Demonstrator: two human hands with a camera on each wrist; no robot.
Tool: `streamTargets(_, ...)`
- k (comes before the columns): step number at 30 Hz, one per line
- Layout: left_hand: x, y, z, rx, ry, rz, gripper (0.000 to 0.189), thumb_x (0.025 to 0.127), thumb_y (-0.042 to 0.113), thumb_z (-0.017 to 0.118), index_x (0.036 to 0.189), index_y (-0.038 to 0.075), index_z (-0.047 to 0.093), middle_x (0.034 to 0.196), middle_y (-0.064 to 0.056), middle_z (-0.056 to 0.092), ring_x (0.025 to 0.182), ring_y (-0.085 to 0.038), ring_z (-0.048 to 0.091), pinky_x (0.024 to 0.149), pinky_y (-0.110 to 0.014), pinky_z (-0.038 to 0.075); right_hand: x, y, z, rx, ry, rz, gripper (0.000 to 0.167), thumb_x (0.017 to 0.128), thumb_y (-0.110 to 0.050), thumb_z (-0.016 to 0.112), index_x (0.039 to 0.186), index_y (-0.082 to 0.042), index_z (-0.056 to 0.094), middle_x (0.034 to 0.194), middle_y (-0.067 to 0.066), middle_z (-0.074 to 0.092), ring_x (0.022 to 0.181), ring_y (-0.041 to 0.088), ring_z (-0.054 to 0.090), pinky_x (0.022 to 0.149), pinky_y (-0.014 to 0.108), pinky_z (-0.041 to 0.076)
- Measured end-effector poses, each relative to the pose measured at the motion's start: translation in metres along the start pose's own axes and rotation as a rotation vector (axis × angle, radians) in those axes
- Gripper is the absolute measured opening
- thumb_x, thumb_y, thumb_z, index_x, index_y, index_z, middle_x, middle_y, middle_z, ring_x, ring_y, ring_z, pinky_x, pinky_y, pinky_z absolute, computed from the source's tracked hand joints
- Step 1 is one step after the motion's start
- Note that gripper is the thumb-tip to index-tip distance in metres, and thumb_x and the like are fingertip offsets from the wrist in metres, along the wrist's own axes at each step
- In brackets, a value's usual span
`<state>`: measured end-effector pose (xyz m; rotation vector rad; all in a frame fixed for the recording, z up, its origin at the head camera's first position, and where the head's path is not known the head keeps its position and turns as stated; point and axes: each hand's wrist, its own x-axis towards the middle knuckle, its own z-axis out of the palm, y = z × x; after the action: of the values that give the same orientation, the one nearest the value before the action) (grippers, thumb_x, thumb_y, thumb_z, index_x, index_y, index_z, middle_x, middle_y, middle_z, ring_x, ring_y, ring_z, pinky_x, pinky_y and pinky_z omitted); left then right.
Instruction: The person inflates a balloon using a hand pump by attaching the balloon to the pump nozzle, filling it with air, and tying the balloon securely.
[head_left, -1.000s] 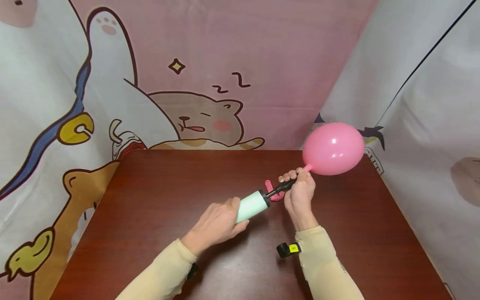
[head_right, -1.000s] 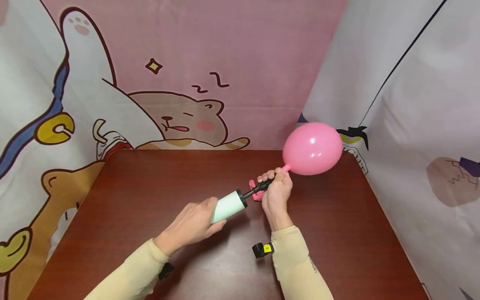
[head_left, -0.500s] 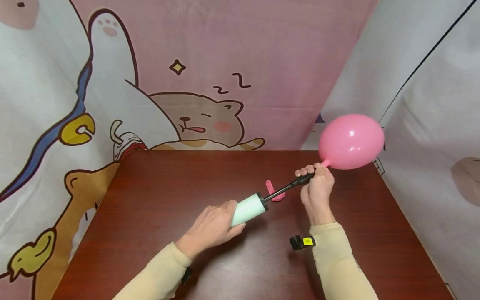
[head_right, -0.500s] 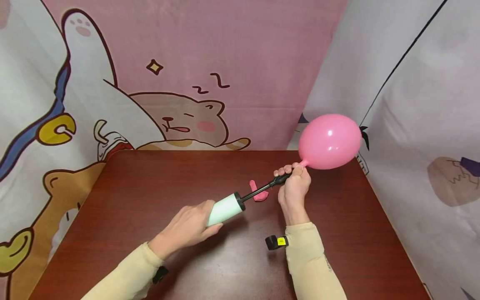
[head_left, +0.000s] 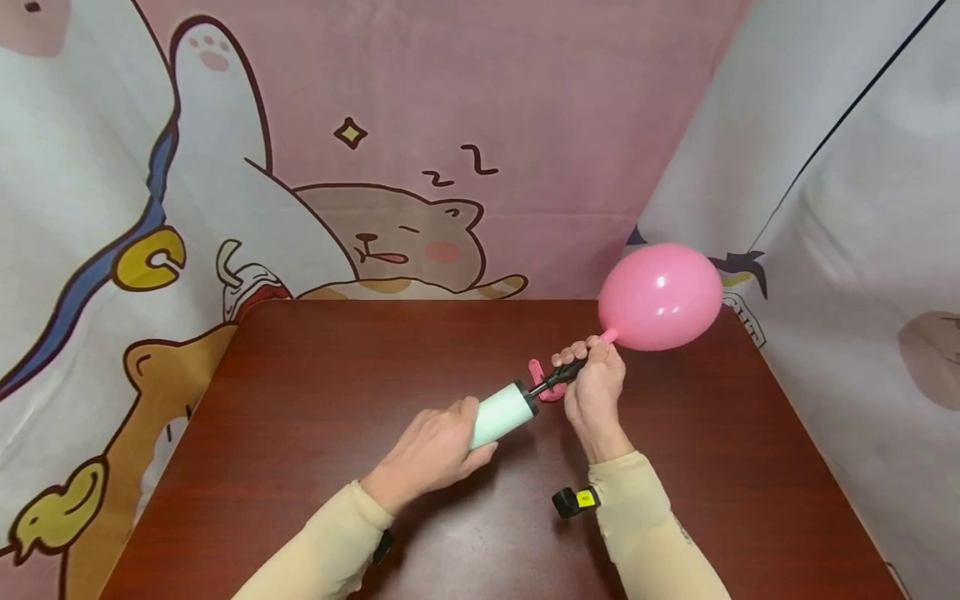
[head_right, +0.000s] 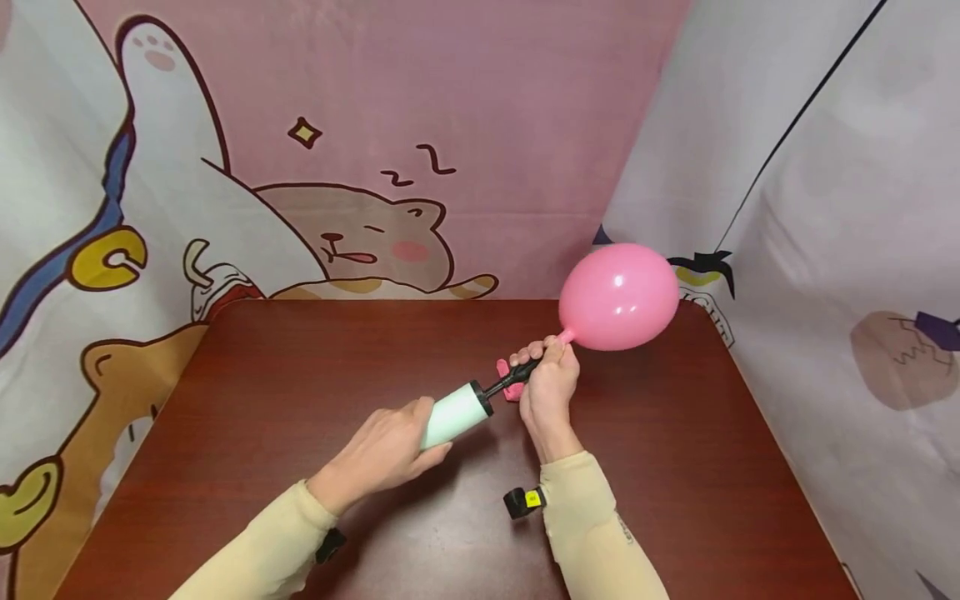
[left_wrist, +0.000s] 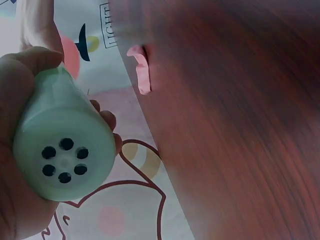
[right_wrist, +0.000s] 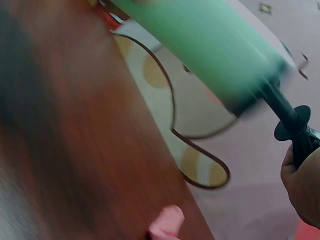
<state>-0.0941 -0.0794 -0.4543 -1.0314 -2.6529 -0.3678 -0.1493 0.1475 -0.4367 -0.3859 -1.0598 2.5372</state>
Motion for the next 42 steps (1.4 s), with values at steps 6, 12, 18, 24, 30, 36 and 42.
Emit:
streamTargets(6, 0.005, 0.004, 0.001, -0.017, -0.009, -0.045, 0.049, 0.086, 0.042, 0.079, 0.096, 0.003, 0.052, 0.073, -0.001, 0.053, 0.054, -0.010, 0.050, 0.045, -0.027, 0.044, -0.012, 0.013, 0.010, -0.075, -0.039, 0.035, 0.029, 0.114, -0.022, 0.031, 0.088, -0.011, 0.039, 0.068, -0.001, 0.042, 0.059, 0.014, 0.043, 0.061, 0.031, 0.047)
streamTargets(12, 0.006, 0.005, 0.001, -0.054, -0.046, -0.067, 0.048, 0.087, 0.040, 0.079, 0.101, 0.004, 0.051, 0.076, -0.001, 0.053, 0.057, -0.011, 0.051, 0.046, -0.027, 0.043, -0.013, 0.015, 0.011, -0.089, -0.038, 0.029, 0.030, 0.114, -0.021, 0.031, 0.087, -0.010, 0.039, 0.069, 0.000, 0.041, 0.060, 0.014, 0.043, 0.062, 0.030, 0.046)
streamTargets(18, 0.012, 0.005, 0.001, -0.103, -0.080, -0.074, 0.054, 0.087, 0.037, 0.080, 0.116, 0.004, 0.051, 0.083, -0.001, 0.054, 0.063, -0.012, 0.053, 0.051, -0.026, 0.045, -0.013, 0.016, 0.012, -0.104, -0.039, 0.022, 0.030, 0.113, -0.023, 0.031, 0.087, -0.010, 0.039, 0.069, 0.000, 0.042, 0.059, 0.013, 0.045, 0.062, 0.031, 0.049)
streamTargets(24, 0.024, 0.007, 0.002, -0.157, -0.097, -0.063, 0.072, 0.089, 0.035, 0.078, 0.145, 0.007, 0.041, 0.094, -0.005, 0.059, 0.066, -0.013, 0.054, 0.055, -0.027, 0.047, -0.017, 0.023, 0.013, -0.110, -0.040, 0.020, 0.029, 0.114, -0.023, 0.030, 0.089, -0.011, 0.040, 0.070, -0.001, 0.042, 0.060, 0.013, 0.046, 0.060, 0.026, 0.046)
streamTargets(30, 0.030, 0.009, 0.003, -0.115, -0.096, -0.007, 0.057, 0.089, 0.030, 0.074, 0.136, 0.012, 0.046, 0.086, -0.002, 0.052, 0.058, -0.011, 0.048, 0.048, -0.026, 0.041, -0.023, 0.033, 0.011, -0.111, -0.076, 0.030, 0.027, 0.113, -0.021, 0.027, 0.092, -0.011, 0.039, 0.072, 0.000, 0.041, 0.061, 0.013, 0.046, 0.060, 0.026, 0.045)
streamTargets(36, 0.031, 0.010, 0.002, -0.089, -0.109, 0.016, 0.046, 0.088, 0.027, 0.072, 0.124, 0.011, 0.048, 0.084, -0.001, 0.050, 0.056, -0.010, 0.046, 0.047, -0.024, 0.037, -0.024, 0.033, 0.009, -0.083, -0.088, 0.045, 0.028, 0.113, -0.020, 0.030, 0.089, -0.010, 0.041, 0.072, 0.000, 0.042, 0.062, 0.014, 0.046, 0.061, 0.027, 0.045)
streamTargets(42, 0.033, 0.013, 0.000, -0.081, -0.149, 0.001, 0.050, 0.088, 0.029, 0.071, 0.127, 0.011, 0.047, 0.085, -0.002, 0.050, 0.055, -0.010, 0.044, 0.046, -0.023, 0.036, -0.021, 0.030, 0.008, -0.086, -0.099, 0.085, 0.027, 0.113, -0.019, 0.032, 0.089, -0.010, 0.041, 0.073, 0.000, 0.042, 0.064, 0.014, 0.046, 0.065, 0.028, 0.047)
